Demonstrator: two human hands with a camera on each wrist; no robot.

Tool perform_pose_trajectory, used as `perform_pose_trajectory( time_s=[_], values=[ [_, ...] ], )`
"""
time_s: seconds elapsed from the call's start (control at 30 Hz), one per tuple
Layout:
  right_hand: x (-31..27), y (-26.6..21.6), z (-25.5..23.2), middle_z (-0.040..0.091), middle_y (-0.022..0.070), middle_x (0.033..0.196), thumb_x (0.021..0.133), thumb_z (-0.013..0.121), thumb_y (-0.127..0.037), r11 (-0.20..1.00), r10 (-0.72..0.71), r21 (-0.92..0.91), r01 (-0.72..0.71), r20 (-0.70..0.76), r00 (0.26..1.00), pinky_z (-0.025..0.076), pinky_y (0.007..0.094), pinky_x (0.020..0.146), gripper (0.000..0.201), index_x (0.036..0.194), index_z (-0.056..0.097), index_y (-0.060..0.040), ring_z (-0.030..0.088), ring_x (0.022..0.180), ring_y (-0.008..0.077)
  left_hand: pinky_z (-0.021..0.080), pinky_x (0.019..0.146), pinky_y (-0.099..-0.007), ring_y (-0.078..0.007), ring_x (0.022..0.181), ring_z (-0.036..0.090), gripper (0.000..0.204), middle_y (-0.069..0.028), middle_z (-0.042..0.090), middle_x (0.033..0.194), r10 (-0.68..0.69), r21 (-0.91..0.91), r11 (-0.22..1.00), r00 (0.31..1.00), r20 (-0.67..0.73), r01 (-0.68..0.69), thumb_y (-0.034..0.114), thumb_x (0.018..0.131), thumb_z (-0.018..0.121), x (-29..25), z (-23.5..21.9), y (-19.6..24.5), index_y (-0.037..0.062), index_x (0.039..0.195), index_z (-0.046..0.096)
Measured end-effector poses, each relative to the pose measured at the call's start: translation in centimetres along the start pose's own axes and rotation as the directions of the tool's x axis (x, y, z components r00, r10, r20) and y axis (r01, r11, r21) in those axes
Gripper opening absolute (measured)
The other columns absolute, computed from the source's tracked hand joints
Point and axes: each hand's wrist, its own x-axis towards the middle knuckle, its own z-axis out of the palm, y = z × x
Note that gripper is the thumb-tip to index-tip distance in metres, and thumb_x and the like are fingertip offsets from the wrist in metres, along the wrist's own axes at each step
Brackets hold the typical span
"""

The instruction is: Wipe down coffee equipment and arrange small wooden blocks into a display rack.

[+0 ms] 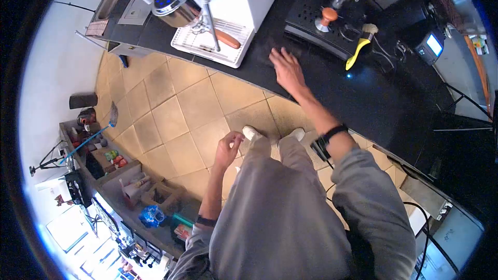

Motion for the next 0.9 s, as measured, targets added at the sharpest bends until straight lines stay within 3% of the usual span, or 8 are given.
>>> perform_pose_trajectory(
  time_s=[0.13,0.17,0.2,0.33,0.43,0.57,0.83,0.9],
  values=[
    [-5.5,-5.9,-1.3,0.061,0.0145,0.134,0.089,0.056,-0.002,0.887,-0.160,0.462,0.012,0.283,0.946,0.045,0.0460,0.105,0.036,0.124,0.063,-0.0060,0.054,0.127,0.0367,0.054,0.085,-0.0343,-0.0204,0.092,0.069,0.023,-0.0097,0.071,0.096,-0.066,-0.156,0.986,0.997,-0.038,0.059,0.019,0.102,0.054,0.1,-2.7,-1.8,0.0003,0.109,0.066],
    [-6.0,-7.8,-3.2,0.065,0.0167,0.126,0.093,0.058,-0.010,0.763,-0.096,0.598,-0.247,0.482,0.871,0.047,0.0422,0.102,0.032,0.124,0.064,-0.0045,0.060,0.120,0.0365,0.053,0.088,-0.0347,-0.0209,0.099,0.067,0.027,-0.0109,0.070,0.104,-0.071,-0.192,0.979,0.997,-0.044,0.061,0.022,0.103,0.053,0.6,-3.4,-2.4,0.0011,0.116,0.064],
    [-5.5,-9.7,-5.5,0.068,0.0193,0.120,0.097,0.059,-0.021,0.724,0.026,0.456,-0.518,0.732,0.681,0.048,0.0394,0.098,0.032,0.123,0.064,-0.0026,0.064,0.112,0.0356,0.051,0.092,-0.0351,-0.0213,0.105,0.065,0.032,-0.0120,0.068,0.112,-0.077,-0.228,0.971,0.996,-0.049,0.064,0.026,0.103,0.052,1.1,-4.0,-2.9,0.0019,0.123,0.062],
    [-6.1,-13.2,-6.3,0.071,0.0151,0.113,0.098,0.061,-0.029,0.471,-0.010,0.582,-0.663,0.755,0.655,0.049,0.0335,0.092,0.042,0.125,0.062,0.0030,0.065,0.104,0.0196,0.047,0.099,-0.0361,-0.0228,0.118,0.059,0.044,-0.0139,0.061,0.128,-0.063,-0.560,0.823,0.995,0.078,0.096,0.035,0.104,0.050,3.8,-6.8,-0.8,0.0028,0.133,0.057],
    [-3.4,-16.5,-8.0,0.071,0.0117,0.111,0.097,0.062,-0.029,0.429,0.056,0.599,-0.676,0.729,0.682,0.049,0.0312,0.091,0.043,0.127,0.062,0.0025,0.064,0.102,0.0166,0.044,0.102,-0.0344,-0.0215,0.122,0.054,0.053,-0.0104,0.058,0.133,0.067,-0.846,0.428,0.923,0.379,0.317,0.043,0.102,0.054,5.5,-8.1,0.7,0.0028,0.136,0.054],
    [1.2,-20.3,-10.9,0.067,0.0040,0.108,0.097,0.064,-0.025,0.392,0.154,0.655,-0.646,0.645,0.748,0.047,0.0268,0.088,0.038,0.123,0.062,0.0031,0.059,0.099,0.0102,0.046,0.092,-0.0312,-0.0126,0.105,0.057,0.043,-0.0046,0.064,0.114,0.114,-0.640,0.766,0.965,0.237,0.067,0.031,0.097,0.066,5.7,-12.9,6.6,0.0026,0.128,0.058],
    [4.9,-24.1,-13.7,0.063,0.0034,0.115,0.090,0.072,-0.014,0.303,-0.003,0.749,-0.588,0.618,0.786,0.045,0.0281,0.096,0.044,0.128,0.057,0.0020,0.057,0.106,0.0098,0.050,0.075,-0.0241,-0.0066,0.084,0.061,0.025,0.0000,0.066,0.093,0.216,-0.589,0.795,0.975,0.052,-0.145,0.018,0.095,0.068,3.9,-21.0,11.3,0.0030,0.113,0.062],
    [6.1,-24.8,-14.7,0.064,0.0037,0.115,0.092,0.071,-0.012,0.281,-0.045,0.746,-0.604,0.639,0.768,0.051,0.0271,0.086,0.045,0.132,0.054,0.0025,0.061,0.100,0.0102,0.049,0.075,-0.0242,-0.0066,0.085,0.061,0.024,-0.0001,0.066,0.093,0.242,-0.599,0.778,0.970,0.007,-0.190,0.017,0.095,0.069,3.9,-22.6,11.7,0.0027,0.113,0.062]
  ],
)
